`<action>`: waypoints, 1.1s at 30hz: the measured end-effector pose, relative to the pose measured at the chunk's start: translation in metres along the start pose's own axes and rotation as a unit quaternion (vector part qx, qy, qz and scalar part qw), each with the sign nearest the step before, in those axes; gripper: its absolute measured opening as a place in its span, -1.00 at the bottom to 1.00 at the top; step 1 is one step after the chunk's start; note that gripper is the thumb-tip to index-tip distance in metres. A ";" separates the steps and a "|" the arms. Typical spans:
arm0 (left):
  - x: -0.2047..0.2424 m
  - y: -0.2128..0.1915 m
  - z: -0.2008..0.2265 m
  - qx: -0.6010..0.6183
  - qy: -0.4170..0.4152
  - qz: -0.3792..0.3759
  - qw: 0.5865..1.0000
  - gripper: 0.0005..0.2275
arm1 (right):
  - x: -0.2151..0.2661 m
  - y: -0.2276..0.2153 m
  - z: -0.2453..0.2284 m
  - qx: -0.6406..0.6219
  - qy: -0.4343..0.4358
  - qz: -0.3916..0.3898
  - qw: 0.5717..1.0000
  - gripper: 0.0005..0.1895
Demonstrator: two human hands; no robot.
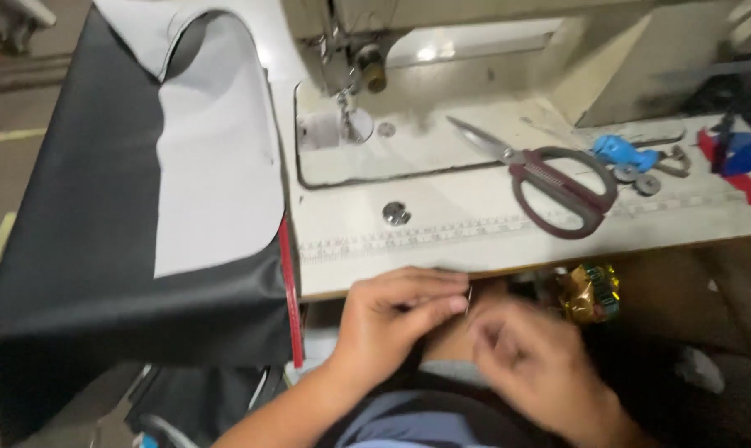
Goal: Winding thread onto a bobbin using an industrial sewing machine and trimming the thread with scissors.
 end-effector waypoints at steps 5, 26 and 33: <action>0.015 0.002 0.002 0.048 -0.056 -0.034 0.997 -0.84 | 0.002 -0.006 0.019 0.115 0.077 0.047 0.989 -0.91; 0.017 -0.121 0.033 0.378 -0.088 0.280 0.878 -0.69 | -0.119 -0.080 0.047 0.194 -0.009 0.006 0.981 -0.72; 0.034 -0.180 0.117 0.543 0.135 0.230 0.796 -0.71 | -0.200 -0.076 0.174 0.458 0.277 -0.202 0.820 -0.76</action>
Point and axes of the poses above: each hand's wrist, its own x-axis away from the middle knuckle, its own y-axis out of the palm, z = x × y, the point moved 5 cm from there along -x, towards the middle knuckle, and after that the axes turned 1 degree about x, right-handed, at the moved point
